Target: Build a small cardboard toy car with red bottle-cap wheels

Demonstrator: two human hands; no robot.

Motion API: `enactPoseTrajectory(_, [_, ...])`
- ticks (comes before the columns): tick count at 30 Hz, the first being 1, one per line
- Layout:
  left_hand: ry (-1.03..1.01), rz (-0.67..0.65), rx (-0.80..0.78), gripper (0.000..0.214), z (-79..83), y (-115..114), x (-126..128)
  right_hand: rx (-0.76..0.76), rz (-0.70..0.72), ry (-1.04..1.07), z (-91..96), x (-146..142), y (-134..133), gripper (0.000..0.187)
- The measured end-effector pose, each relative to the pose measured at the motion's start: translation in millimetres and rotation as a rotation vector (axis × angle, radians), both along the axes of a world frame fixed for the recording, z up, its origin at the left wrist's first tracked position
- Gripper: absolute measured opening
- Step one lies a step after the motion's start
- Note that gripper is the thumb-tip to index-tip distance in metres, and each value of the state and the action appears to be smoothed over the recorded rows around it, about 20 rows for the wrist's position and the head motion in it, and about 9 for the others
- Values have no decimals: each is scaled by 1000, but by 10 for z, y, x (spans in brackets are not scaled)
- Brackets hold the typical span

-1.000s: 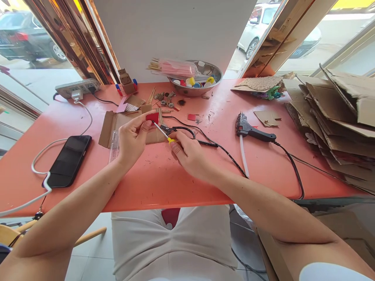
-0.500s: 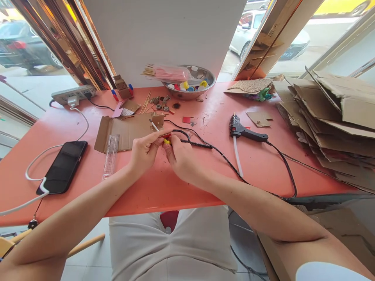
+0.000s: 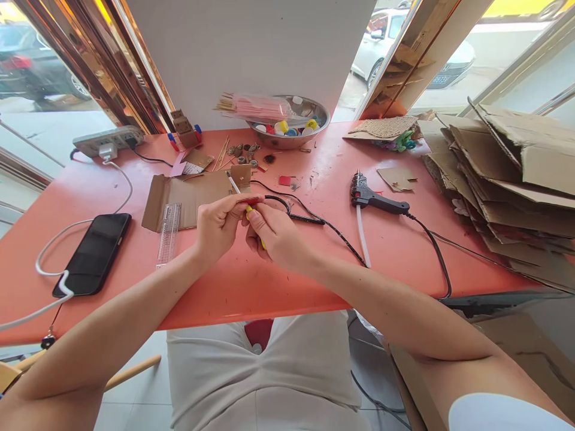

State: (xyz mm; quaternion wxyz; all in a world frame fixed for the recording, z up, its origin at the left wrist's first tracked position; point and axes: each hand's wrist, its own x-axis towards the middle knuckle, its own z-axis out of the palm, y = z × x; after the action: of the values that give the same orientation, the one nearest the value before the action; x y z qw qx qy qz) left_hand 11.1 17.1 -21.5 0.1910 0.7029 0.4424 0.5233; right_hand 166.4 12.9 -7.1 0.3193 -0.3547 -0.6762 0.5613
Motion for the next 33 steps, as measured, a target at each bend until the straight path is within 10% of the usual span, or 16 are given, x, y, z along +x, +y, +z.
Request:
enactPoseTrajectory(8, [-93,89,-69,46,-63,-55,-53,482,-120,-341,-105,55,97,13])
enactPoseTrajectory(22, [-137,-14,-164,44,-57,19,-8,64,-12,-128,-37,30,5,23])
enactPoseTrajectory(27, [-443,42,-204,45,-88,191,-159,225,50,-263,48,213,135,25])
enactPoseTrajectory(33, [-605,-56,-409,31,-128,284,-309,548,-363,-423,30,688,529,15])
